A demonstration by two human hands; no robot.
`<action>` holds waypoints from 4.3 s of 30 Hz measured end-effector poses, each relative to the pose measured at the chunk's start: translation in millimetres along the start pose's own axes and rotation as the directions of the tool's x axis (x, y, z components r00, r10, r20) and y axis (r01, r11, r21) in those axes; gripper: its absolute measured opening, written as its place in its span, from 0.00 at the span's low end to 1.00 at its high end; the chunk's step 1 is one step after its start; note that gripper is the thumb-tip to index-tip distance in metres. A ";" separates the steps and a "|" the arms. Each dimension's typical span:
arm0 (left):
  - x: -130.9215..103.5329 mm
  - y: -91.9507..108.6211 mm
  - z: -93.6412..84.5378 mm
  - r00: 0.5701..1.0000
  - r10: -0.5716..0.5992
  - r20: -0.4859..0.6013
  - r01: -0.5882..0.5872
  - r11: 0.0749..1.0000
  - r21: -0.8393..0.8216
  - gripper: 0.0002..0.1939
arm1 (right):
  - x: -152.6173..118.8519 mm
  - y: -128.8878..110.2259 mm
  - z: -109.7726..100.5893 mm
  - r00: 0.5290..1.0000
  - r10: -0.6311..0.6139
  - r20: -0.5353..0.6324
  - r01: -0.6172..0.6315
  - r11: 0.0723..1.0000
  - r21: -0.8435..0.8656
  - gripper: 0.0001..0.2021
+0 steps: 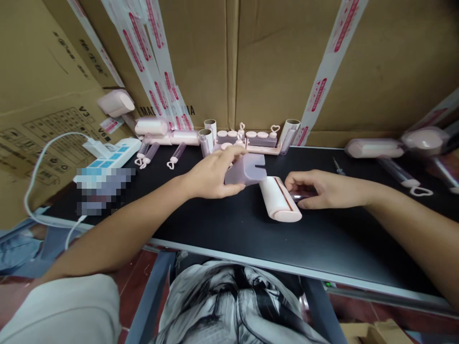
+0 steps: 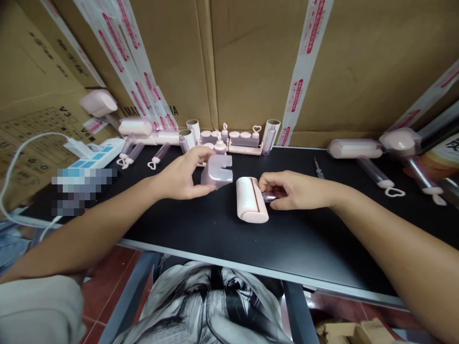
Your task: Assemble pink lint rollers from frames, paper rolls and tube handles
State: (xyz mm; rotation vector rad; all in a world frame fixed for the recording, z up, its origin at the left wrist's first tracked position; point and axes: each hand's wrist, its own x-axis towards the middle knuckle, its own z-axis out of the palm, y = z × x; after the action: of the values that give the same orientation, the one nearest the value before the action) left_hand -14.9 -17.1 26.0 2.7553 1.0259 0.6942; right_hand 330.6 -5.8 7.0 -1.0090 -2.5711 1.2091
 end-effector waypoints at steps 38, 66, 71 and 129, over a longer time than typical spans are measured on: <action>159.6 -14.3 41.2 0.924 -0.035 0.381 -0.115 0.924 0.365 0.33 | -2.6 -17.1 6.0 0.998 0.009 0.064 0.000 0.991 -0.137 0.09; 33.7 6.1 66.6 0.941 -0.334 -0.059 0.148 0.562 -0.814 0.46 | 11.8 -14.4 34.9 0.987 0.157 -0.039 -0.107 0.812 0.574 0.30; 30.5 16.9 65.6 0.960 -0.279 -0.003 0.138 0.482 -0.865 0.46 | 11.7 -21.6 40.7 0.994 0.110 0.002 -0.092 0.819 0.566 0.28; 30.3 28.1 73.1 0.780 -0.624 0.047 0.390 0.425 -0.817 0.29 | 45.8 6.2 37.6 0.831 0.230 -0.506 0.088 0.845 0.528 0.06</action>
State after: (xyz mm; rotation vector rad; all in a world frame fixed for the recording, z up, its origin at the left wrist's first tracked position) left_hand 55.4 -15.6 -20.0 1.4632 1.1385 1.0827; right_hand 284.5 1.4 -30.0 -1.1156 -1.6303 1.2970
